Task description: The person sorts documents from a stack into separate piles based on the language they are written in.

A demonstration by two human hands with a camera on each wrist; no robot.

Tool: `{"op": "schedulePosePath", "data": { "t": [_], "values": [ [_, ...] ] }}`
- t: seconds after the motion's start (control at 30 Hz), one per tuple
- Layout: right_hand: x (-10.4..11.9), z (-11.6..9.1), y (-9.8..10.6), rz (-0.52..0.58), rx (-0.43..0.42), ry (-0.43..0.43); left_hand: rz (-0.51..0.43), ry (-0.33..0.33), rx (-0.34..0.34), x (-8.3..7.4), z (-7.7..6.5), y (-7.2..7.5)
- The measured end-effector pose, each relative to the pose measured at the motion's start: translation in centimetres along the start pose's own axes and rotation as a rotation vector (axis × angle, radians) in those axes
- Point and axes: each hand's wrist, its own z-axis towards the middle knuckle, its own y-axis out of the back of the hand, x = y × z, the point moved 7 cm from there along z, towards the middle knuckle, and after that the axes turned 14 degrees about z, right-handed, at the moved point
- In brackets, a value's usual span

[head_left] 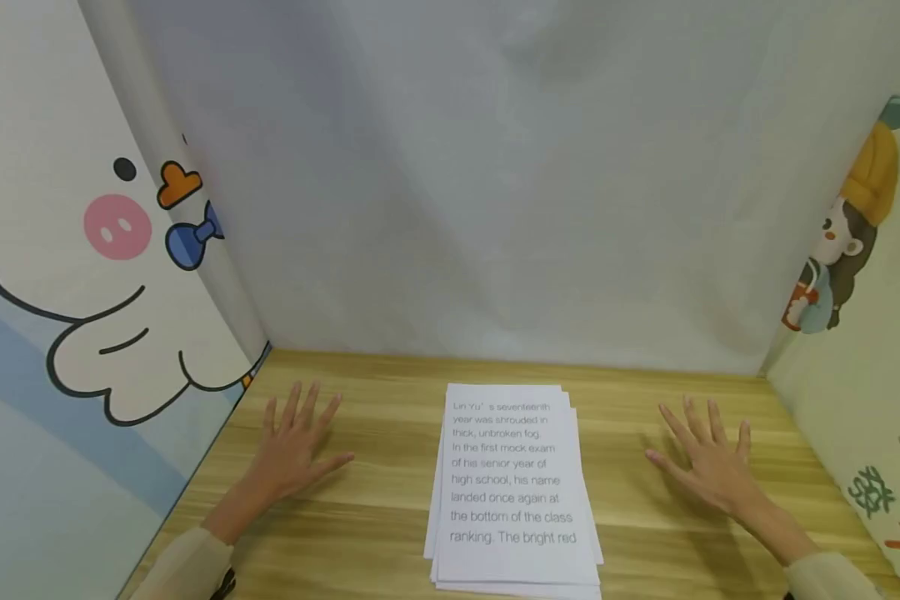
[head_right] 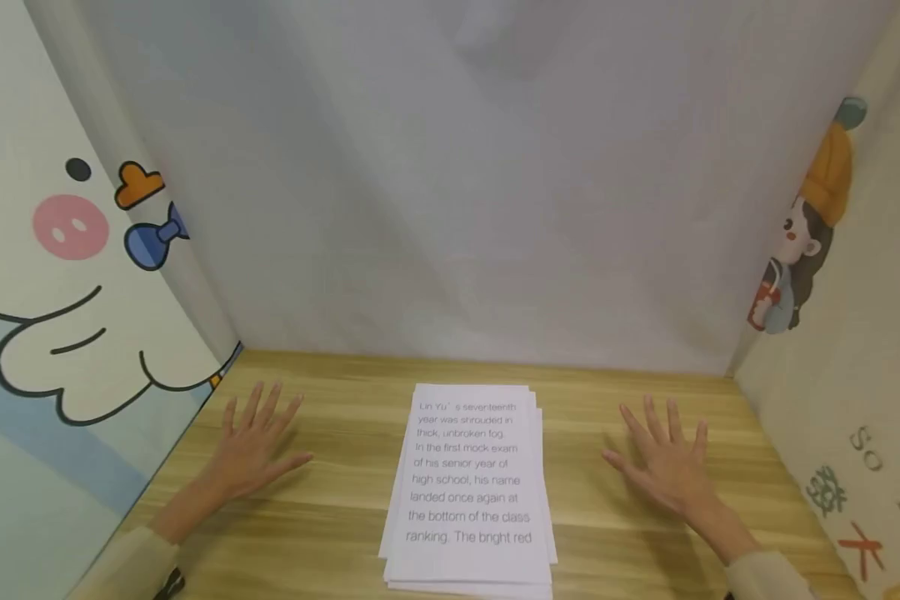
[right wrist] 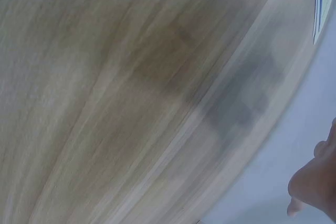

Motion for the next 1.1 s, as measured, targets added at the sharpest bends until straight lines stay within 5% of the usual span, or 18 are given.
{"op": "schedulePosePath", "data": {
  "t": [0.17,0.47,0.63,1.1],
  "values": [
    [0.9,-0.2,-0.3,0.058,-0.011,0.005,-0.048,-0.012,0.026,-1.2,0.1,0.2],
    [3.3,0.2,0.1,0.488,-0.012,-0.053,-0.111,-0.144,-0.115,-4.3,0.9,1.6],
    [4.2,0.0,-0.4,0.590,0.041,-0.076,-0.239,-0.173,-0.142,-5.7,1.6,2.5],
    [5.8,0.0,-3.1,0.841,0.134,-0.238,-0.638,-0.106,0.030,-9.3,3.0,2.1]
  ]
}}
